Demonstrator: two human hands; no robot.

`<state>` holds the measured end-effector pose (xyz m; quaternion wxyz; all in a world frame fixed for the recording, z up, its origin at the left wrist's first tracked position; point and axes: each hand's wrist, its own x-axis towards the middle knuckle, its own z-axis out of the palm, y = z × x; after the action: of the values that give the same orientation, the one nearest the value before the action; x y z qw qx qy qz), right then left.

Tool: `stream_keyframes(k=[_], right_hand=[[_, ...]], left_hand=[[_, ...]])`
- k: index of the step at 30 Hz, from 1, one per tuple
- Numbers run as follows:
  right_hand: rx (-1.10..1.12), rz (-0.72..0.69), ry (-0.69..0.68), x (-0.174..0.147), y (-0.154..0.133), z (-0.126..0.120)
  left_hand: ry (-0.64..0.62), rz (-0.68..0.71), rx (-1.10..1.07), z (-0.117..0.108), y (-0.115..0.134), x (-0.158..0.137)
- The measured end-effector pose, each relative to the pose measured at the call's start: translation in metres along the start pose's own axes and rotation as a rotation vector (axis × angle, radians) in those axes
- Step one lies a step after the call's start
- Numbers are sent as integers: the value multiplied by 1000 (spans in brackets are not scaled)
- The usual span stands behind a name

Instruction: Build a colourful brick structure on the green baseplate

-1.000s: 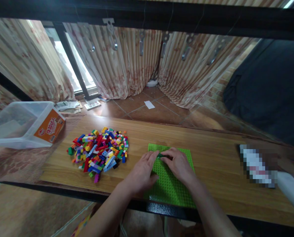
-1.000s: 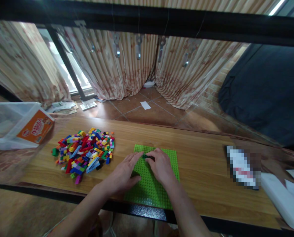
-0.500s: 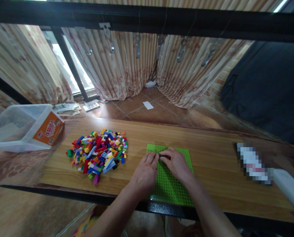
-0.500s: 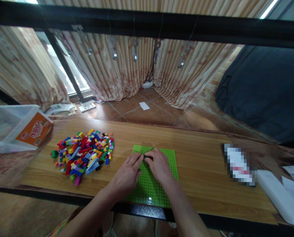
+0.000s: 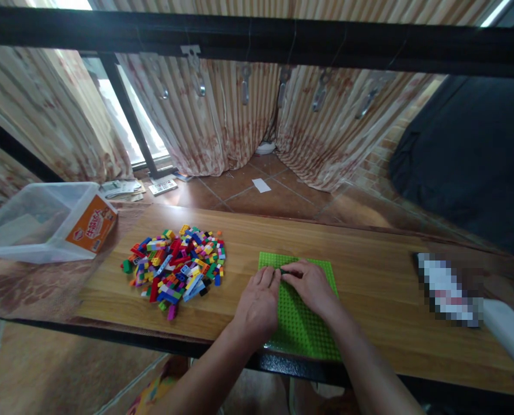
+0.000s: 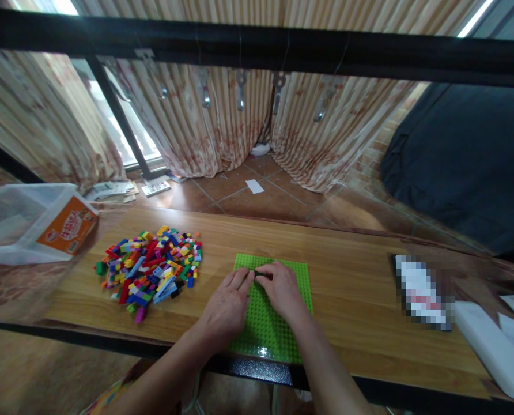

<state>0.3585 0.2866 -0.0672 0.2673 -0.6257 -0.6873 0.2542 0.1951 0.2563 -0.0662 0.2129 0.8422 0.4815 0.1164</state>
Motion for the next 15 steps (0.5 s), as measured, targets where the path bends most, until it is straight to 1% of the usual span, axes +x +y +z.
stream_keyframes(k=[2, 5, 8, 12, 15], right_hand=[[-7, -3, -23, 3, 1, -1], [1, 28, -50, 4, 3, 0], [-8, 44, -44, 2, 5, 2], [-62, 19, 18, -3, 6, 6], [-90, -6, 31, -5, 8, 6]], left_hand=[[-14, -12, 26, -6, 7, 3], [-34, -45, 67, -14, 19, 7], [-16, -85, 76, -14, 26, 9], [11, -84, 66, -3, 18, 5], [71, -52, 7, 6, 8, 0]])
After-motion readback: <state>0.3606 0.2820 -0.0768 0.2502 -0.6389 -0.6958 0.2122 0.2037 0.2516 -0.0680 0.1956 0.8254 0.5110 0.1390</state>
